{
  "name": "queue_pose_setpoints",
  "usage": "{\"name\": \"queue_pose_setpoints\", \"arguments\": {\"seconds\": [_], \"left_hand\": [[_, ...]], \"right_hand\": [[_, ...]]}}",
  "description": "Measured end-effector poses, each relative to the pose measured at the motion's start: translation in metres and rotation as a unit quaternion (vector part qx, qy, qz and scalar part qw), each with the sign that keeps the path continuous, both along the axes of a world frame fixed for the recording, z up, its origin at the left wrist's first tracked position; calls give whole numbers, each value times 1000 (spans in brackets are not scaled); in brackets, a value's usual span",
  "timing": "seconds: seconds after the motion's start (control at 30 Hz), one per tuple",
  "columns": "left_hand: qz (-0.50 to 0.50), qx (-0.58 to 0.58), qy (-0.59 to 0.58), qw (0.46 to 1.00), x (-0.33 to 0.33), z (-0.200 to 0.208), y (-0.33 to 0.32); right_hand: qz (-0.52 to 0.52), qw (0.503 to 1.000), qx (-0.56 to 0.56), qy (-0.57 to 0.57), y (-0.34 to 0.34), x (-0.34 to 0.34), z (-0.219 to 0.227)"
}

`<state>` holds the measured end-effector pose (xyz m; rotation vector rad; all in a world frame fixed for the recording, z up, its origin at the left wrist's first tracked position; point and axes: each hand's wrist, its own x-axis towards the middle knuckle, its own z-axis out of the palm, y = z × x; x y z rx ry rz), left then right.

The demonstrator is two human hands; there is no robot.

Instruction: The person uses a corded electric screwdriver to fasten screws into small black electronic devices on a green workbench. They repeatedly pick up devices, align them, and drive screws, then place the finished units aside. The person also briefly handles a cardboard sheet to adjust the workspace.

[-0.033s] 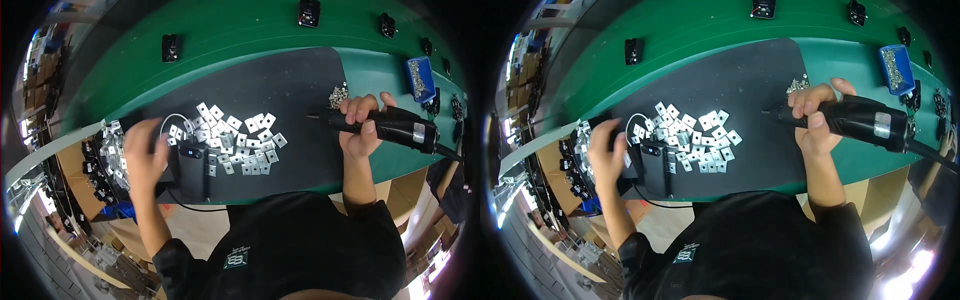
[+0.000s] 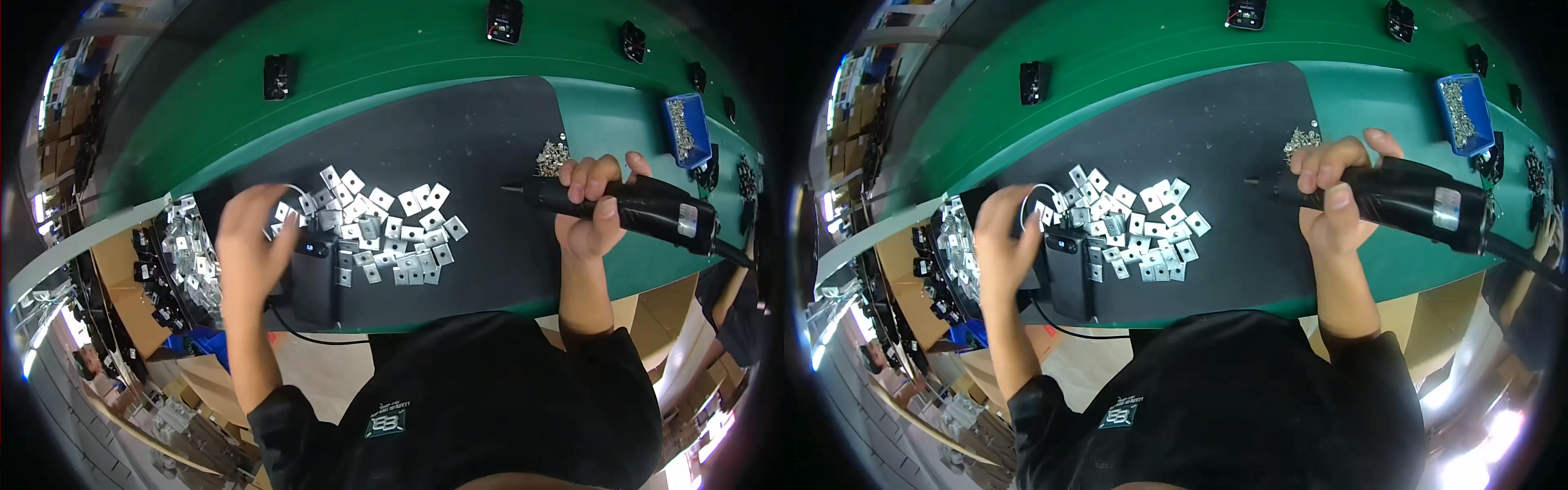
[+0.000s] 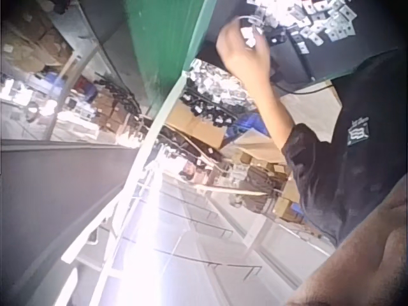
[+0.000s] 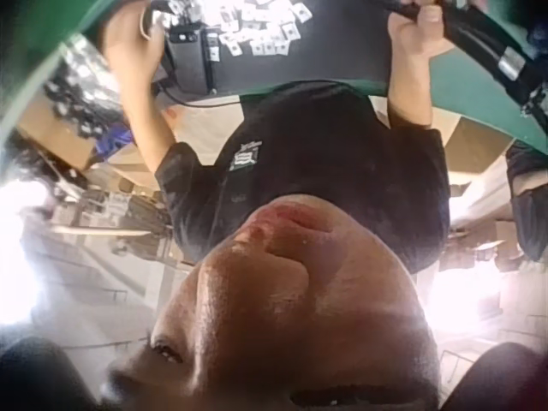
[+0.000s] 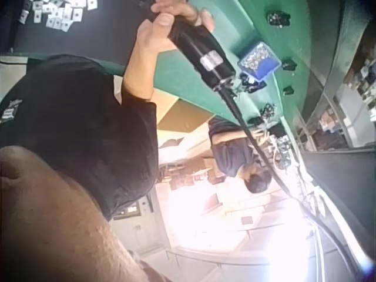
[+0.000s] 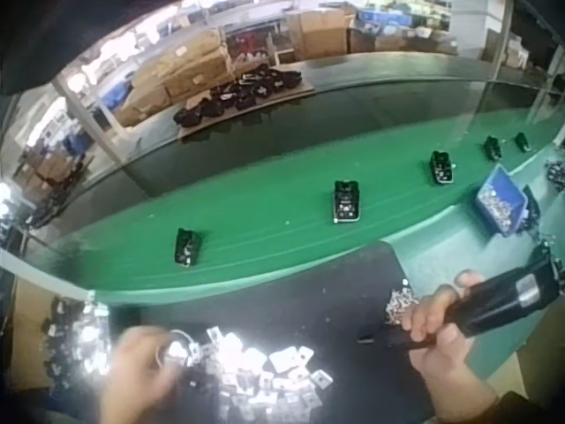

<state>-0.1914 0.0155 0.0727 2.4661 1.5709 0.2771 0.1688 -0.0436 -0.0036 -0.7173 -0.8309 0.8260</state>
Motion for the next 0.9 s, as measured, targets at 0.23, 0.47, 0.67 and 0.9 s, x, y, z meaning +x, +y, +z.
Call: {"name": "queue_pose_setpoints", "arguments": {"seconds": [0.23,0.47,0.67,0.9], "left_hand": [[-62,-57,4,996,30,-32,25],[15,-157,-32,987,30,-23,43],[83,-16,-111,990,-6,-21,117],[7,7,-62,998,-21,-35,186]], "right_hand": [[-92,994,42,35,-2,25,13],[-122,989,66,57,-4,55,4],[-108,990,69,62,-1,53,2],[-103,991,66,61,-1,56,1]]}}
